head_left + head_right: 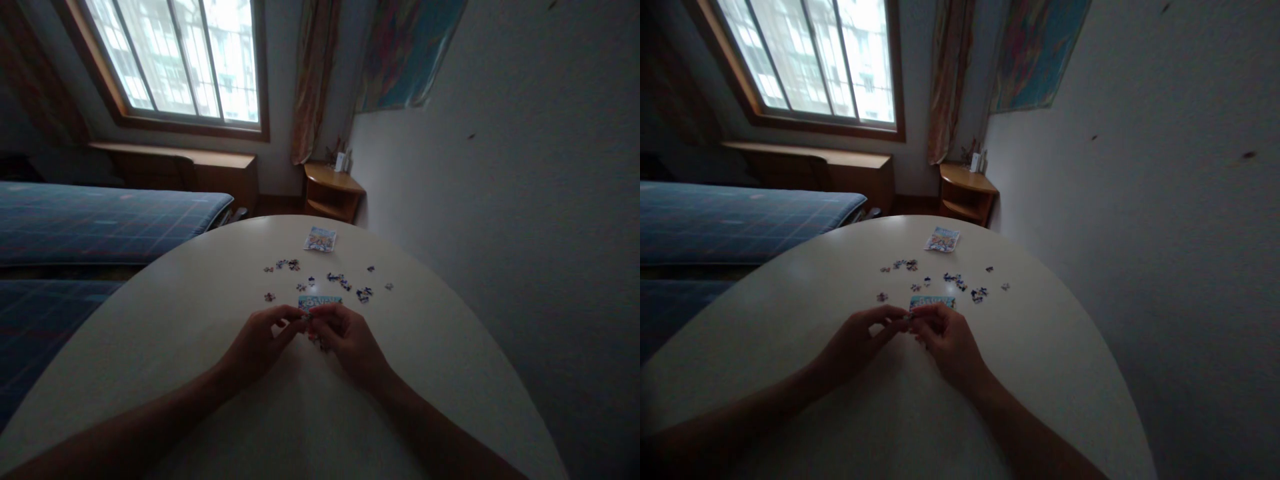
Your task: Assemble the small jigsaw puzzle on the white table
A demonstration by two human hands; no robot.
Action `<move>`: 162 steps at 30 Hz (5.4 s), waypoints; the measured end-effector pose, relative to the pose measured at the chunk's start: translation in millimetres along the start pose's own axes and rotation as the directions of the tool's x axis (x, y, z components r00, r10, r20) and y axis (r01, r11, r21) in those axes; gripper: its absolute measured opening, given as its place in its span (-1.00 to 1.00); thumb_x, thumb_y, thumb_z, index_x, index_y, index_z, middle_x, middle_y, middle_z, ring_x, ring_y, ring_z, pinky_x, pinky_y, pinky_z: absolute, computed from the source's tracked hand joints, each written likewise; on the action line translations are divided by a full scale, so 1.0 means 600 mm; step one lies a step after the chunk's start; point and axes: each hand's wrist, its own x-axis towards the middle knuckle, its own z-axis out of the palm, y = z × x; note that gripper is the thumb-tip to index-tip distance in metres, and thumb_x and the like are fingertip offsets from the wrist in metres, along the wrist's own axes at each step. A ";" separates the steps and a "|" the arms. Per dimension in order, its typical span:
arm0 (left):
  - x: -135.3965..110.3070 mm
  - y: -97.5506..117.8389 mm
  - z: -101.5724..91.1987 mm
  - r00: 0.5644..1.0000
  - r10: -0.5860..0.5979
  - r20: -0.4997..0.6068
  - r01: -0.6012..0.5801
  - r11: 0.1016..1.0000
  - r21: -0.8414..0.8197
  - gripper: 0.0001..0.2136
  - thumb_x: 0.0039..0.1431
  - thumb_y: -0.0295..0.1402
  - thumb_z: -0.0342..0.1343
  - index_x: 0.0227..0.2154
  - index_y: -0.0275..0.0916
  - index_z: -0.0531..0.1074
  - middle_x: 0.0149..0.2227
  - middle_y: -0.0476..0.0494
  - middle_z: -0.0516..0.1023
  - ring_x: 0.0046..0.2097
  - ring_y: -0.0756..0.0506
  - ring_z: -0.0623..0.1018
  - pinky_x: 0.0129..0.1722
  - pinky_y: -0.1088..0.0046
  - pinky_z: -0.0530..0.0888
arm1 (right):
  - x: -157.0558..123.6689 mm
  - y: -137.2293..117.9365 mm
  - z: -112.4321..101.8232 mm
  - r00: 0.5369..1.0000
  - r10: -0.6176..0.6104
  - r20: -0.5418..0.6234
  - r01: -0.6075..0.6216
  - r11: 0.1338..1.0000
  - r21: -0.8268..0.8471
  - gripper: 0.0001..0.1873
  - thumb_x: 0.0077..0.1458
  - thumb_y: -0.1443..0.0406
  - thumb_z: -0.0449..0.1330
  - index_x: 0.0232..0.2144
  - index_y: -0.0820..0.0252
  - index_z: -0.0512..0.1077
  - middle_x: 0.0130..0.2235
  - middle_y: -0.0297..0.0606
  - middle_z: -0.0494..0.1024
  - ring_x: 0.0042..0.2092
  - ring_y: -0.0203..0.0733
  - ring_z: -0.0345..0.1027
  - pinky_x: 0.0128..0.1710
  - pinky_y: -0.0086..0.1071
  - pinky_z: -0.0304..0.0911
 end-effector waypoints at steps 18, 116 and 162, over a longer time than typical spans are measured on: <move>-0.009 -0.016 -0.009 0.988 0.089 0.123 -0.133 0.899 0.416 -0.88 0.27 -0.40 0.11 -0.19 -0.11 0.52 -0.17 -0.07 0.59 -0.11 -0.15 0.55 -0.11 0.29 0.51 | -0.010 0.002 -0.041 0.957 -0.279 0.076 0.264 0.735 -0.624 -0.79 0.12 0.34 0.22 -0.17 0.06 0.54 -0.18 -0.21 0.62 -0.12 -0.10 0.48 -0.10 -0.18 0.38; 0.024 -0.061 -0.042 0.985 0.144 0.096 -0.172 0.747 0.642 -0.87 0.28 -0.45 0.02 -0.28 -0.20 0.47 -0.15 -0.17 0.56 -0.10 -0.19 0.52 -0.06 0.18 0.52 | -0.018 0.000 -0.062 0.822 -0.249 0.511 0.566 0.265 -0.781 -0.63 0.31 0.36 0.05 0.13 0.15 0.40 0.12 -0.09 0.48 0.17 -0.05 0.30 0.16 -0.04 0.28; 0.007 -0.040 -0.017 0.935 0.249 0.253 -0.350 0.765 0.541 -0.92 0.27 -0.46 0.05 -0.24 -0.19 0.39 -0.17 -0.12 0.51 -0.11 -0.16 0.48 0.00 0.18 0.50 | -0.020 0.000 -0.062 0.833 -0.235 0.500 0.551 0.289 -0.782 -0.62 0.32 0.35 0.06 0.15 0.14 0.38 0.12 -0.12 0.47 0.16 -0.06 0.29 0.17 -0.06 0.26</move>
